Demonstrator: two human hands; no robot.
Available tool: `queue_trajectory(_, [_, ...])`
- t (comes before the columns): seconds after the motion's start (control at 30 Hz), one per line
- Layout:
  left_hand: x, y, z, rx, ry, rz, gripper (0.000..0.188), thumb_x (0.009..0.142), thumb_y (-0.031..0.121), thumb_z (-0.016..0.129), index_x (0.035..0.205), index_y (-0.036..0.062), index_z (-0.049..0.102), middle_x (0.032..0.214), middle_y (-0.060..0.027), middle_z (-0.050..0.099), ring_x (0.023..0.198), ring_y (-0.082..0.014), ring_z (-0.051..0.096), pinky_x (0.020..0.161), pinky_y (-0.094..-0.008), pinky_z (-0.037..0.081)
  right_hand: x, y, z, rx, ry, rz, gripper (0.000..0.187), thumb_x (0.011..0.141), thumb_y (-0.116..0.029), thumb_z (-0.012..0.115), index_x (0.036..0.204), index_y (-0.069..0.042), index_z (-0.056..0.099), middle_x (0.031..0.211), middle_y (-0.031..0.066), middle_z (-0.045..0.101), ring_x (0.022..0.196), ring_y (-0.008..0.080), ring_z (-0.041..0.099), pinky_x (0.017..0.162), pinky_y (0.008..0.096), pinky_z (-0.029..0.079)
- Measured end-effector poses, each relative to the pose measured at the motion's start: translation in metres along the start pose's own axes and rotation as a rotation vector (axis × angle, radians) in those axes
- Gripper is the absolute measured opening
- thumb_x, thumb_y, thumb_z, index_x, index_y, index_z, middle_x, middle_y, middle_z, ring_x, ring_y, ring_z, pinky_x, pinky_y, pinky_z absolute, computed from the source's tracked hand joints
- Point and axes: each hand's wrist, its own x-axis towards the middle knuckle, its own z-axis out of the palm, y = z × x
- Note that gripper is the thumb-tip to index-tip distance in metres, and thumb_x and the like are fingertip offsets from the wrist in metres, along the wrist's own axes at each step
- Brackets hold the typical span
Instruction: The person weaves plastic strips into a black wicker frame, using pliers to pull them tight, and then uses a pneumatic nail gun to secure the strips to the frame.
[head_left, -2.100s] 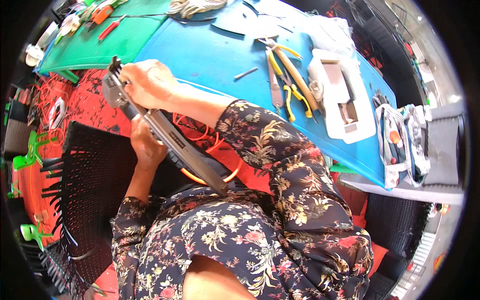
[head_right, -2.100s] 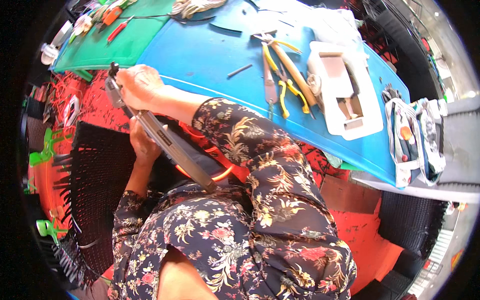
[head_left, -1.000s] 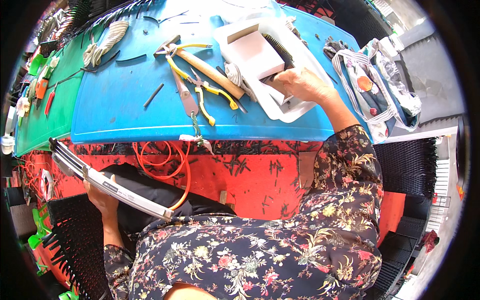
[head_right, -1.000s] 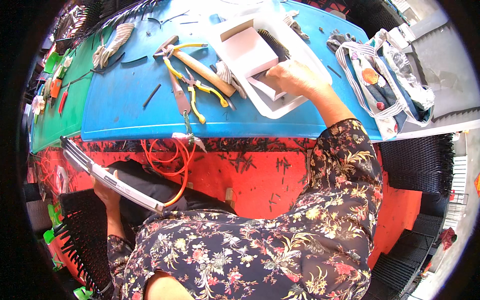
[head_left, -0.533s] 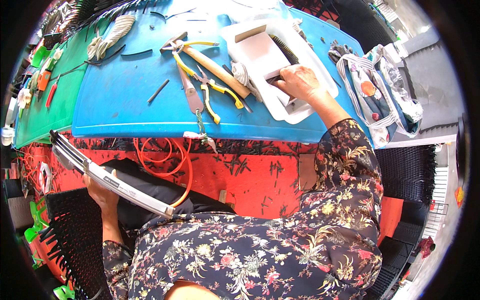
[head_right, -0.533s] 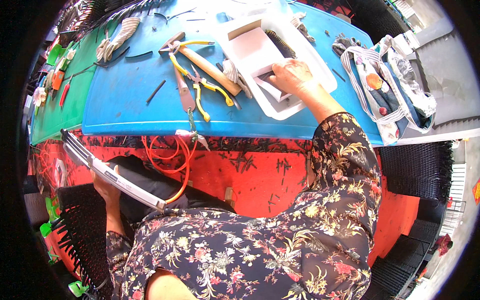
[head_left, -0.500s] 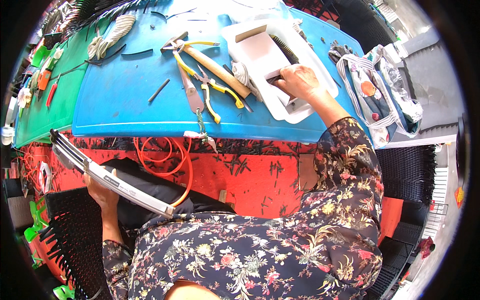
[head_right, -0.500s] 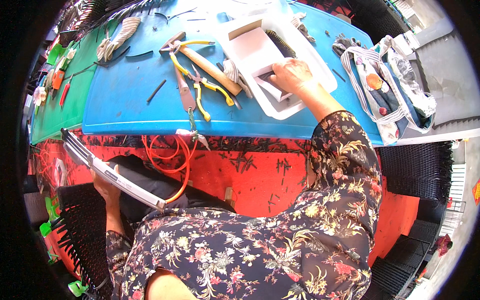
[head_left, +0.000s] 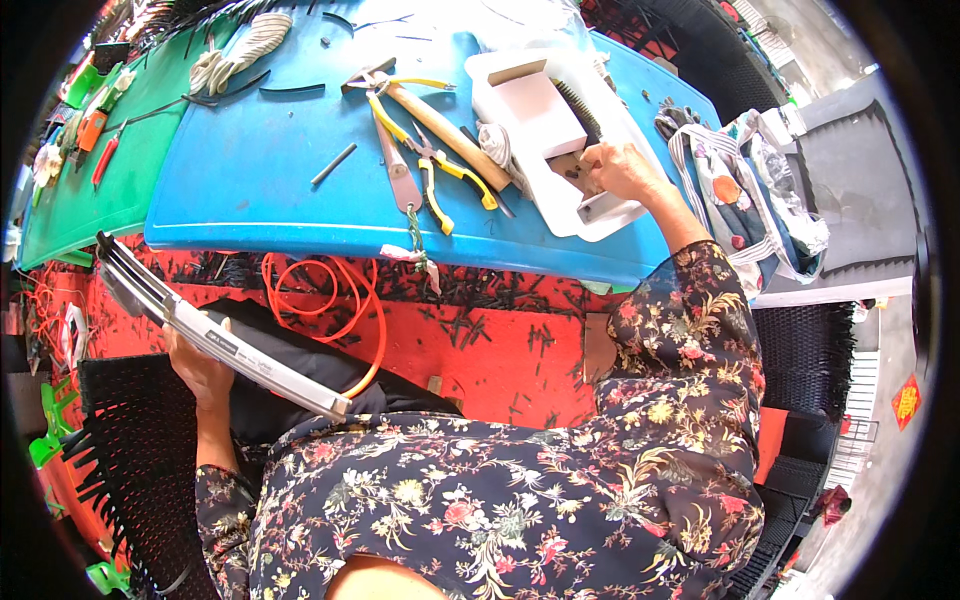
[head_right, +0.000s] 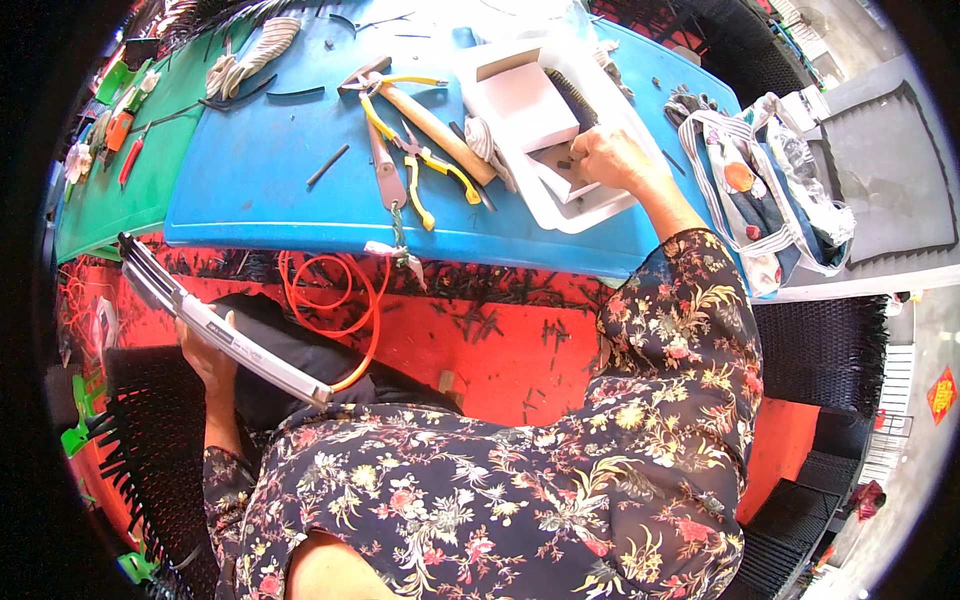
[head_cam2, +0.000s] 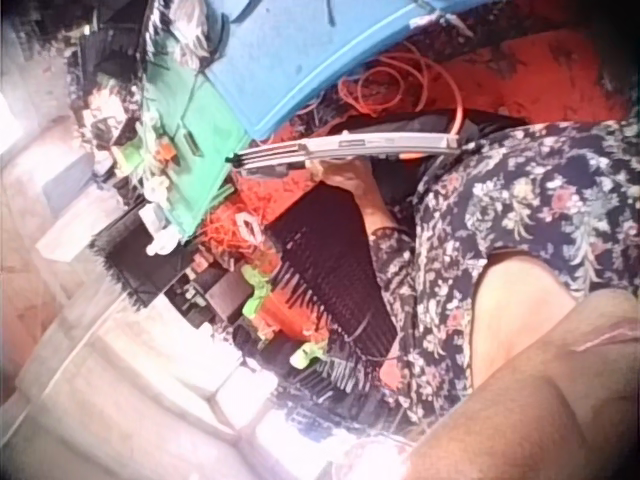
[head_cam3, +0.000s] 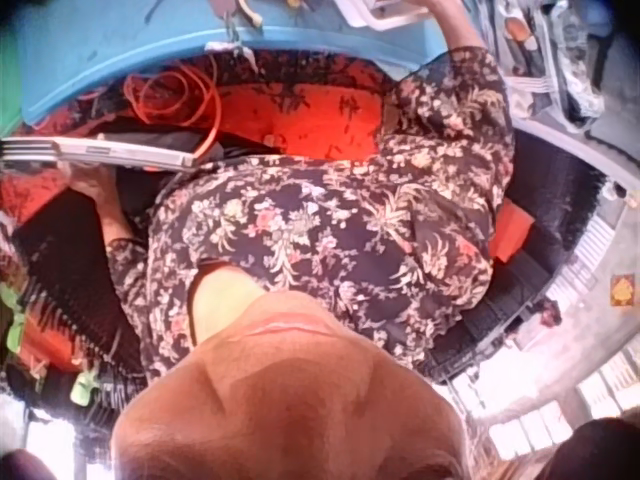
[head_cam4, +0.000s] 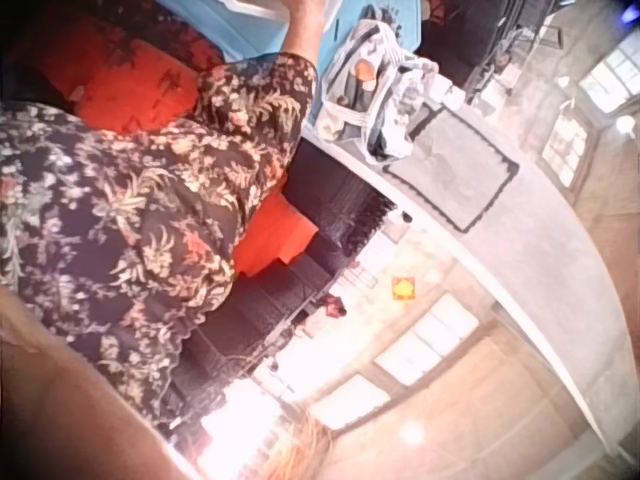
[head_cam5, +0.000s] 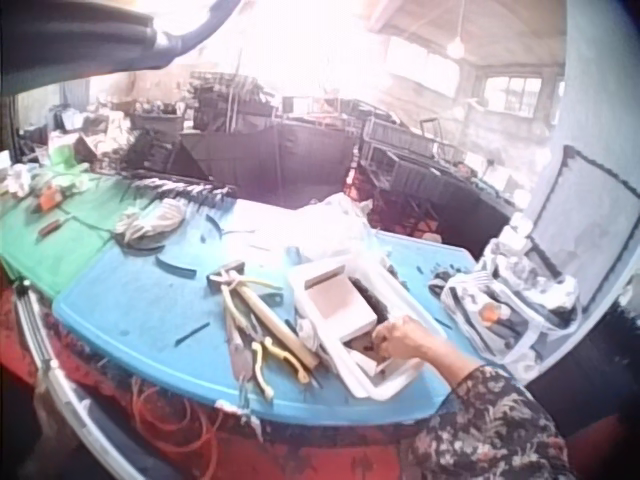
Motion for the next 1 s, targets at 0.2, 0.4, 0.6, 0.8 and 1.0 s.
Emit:
queue_trajectory(0.2, [-0.001,-0.006,0.004,0.013,0.003,0.005,0.04,0.069,0.015,0.075,0.099,-0.0026,0.054,0.085,-0.0197,0.056,0.081,-0.0415,0.051,0.073,-0.0483,0.041,0.005,-0.01,0.013,0.08,0.027,-0.001,0.019,0.071,-0.007,0.061,0.088,-0.003,0.069,0.08,0.0141,0.067,0.076,0.0251,0.065,0.07,0.034,0.051])
queue_trajectory(0.4, [-0.024,-0.033,0.016,-0.241,0.054,-0.175,0.036,0.067,0.013,0.077,0.092,-0.0016,0.055,0.083,-0.0122,0.053,0.079,-0.0278,0.052,0.07,-0.0384,0.045,0.011,-0.02,0.021,-0.087,0.128,-0.252,0.025,0.08,-0.013,0.056,0.103,-0.012,0.064,0.089,0.0124,0.067,0.084,0.0289,0.065,0.075,0.039,0.051])
queue_trajectory(0.6, [-0.009,-0.022,0.021,-0.033,0.175,0.104,0.042,0.063,0.018,0.075,0.086,-0.0009,0.044,0.086,-0.0232,0.056,0.081,-0.0416,0.057,0.064,-0.0467,0.047,0.001,0.023,0.007,0.107,0.142,-0.208,0.008,0.067,-0.003,0.058,0.074,-0.002,0.062,0.067,0.0118,0.055,0.059,0.0247,0.054,0.057,0.0339,0.043])
queue_trajectory(0.8, [0.001,0.001,0.007,0.018,0.142,0.06,0.037,0.066,0.02,0.072,0.088,-0.0004,0.051,0.079,-0.0175,0.058,0.083,-0.0373,0.058,0.063,-0.0435,0.049,-0.001,-0.092,-0.045,0.595,0.167,-0.21,0.003,0.074,0.0,0.058,0.077,0.001,0.059,0.069,-0.0005,0.054,0.06,0.0038,0.045,0.054,0.0201,0.036])
queue_trajectory(1.0, [-0.005,-0.007,0.013,-0.065,0.112,0.104,0.041,0.067,0.015,0.074,0.098,0.0006,0.051,0.079,-0.0105,0.055,0.075,-0.0318,0.053,0.067,-0.0434,0.044,0.028,-0.303,-0.02,1.015,-0.197,-0.705,0.01,0.078,-0.006,0.067,0.084,-0.001,0.061,0.072,0.0012,0.058,0.062,0.0084,0.056,0.054,0.0219,0.046])
